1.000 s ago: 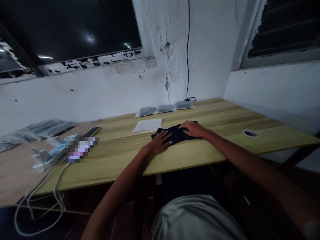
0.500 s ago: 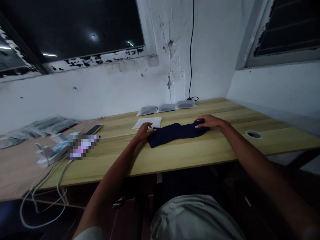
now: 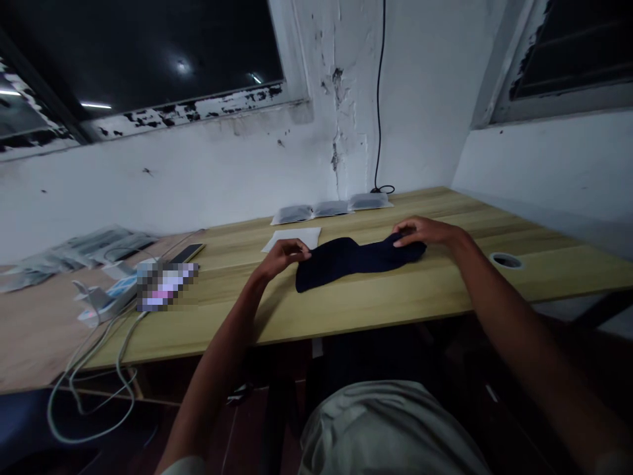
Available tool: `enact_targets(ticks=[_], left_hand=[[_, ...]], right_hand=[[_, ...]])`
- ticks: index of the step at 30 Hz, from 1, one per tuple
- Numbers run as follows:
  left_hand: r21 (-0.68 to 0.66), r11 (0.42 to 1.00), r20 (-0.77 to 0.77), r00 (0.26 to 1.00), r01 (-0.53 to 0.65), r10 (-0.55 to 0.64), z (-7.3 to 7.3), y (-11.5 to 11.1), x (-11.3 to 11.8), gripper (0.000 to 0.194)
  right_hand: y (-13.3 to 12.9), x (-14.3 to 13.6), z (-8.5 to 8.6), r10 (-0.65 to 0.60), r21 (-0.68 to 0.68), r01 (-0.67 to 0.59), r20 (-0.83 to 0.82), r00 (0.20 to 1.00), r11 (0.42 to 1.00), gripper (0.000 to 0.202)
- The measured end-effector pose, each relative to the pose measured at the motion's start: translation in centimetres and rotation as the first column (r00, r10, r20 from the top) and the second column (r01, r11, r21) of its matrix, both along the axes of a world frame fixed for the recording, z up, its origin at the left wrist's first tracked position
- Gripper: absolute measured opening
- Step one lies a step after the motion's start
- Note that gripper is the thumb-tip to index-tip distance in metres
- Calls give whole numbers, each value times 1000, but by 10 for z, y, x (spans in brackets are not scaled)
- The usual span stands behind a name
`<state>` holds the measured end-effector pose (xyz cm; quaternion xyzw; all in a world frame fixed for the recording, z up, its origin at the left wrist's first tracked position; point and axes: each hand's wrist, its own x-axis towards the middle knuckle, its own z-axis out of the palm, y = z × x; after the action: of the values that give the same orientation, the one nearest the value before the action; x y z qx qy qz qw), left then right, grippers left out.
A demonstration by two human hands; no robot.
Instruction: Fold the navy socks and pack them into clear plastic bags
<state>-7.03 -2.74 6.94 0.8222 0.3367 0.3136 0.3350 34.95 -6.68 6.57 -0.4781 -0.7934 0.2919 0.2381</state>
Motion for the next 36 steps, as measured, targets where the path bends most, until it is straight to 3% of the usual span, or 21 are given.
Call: enact_targets(ticks=[1,3,5,7,9,12,15,17,20,25,27,29,31,33,36], left_hand=[[-116,985,15,992,128,-128,2,-6,1,46],[-309,895,26,943,323,-331,3,-16,2,60],[-395,829,72,913,396,-402,1,-20,4,65],[-361,850,164,923,383,-347,-2,-19,7,62],[-264,915,217,943,304,-251,-7,-15,11,53],[-118,981,29,988,155,-152,-16,-6,17,49],[75,997,-287,958,35,-12,-29,2,18,61],[171,985,-397,913,-31,97,-36,7,17,72],[205,971,-487,848,-120,208,-42,12,15,78],[262,947,-624,715,-187,314,-45,6,20,89],[300,940,-622,714,-163,322,-44,-1,25,94],[321,947,-601,769,-16,217,-40,-8,29,91],[276,938,-600,800,209,-1,-33,-15,32,77],[159,908,-605,765,387,-220,-26,-20,34,63],[32,880,-575,729,474,-372,-20,-22,33,61]], right_hand=[[-7,-1,5,97,-97,-102,-52,994,990,47],[-17,-3,12,216,-220,-250,-169,962,943,58],[-20,-6,13,216,-252,-276,-241,946,928,63],[-13,-9,7,129,-236,-181,-222,967,955,63],[0,-10,-4,3,-173,-25,-127,992,985,58],[20,-11,-24,-121,-10,122,63,991,992,46],[31,-13,-40,-139,102,120,205,969,987,39],[33,-18,-47,-130,158,93,242,961,983,42],[30,-27,-52,-99,192,52,239,966,980,57],[24,-39,-56,-60,104,35,253,966,994,87],[24,-37,-56,-46,88,24,258,965,996,90],[25,-33,-54,-25,84,4,246,969,996,91],[25,-27,-49,5,70,-21,226,974,997,91],[24,-20,-42,42,42,-52,207,977,998,89],[23,-14,-34,64,14,-67,153,986,998,78]])
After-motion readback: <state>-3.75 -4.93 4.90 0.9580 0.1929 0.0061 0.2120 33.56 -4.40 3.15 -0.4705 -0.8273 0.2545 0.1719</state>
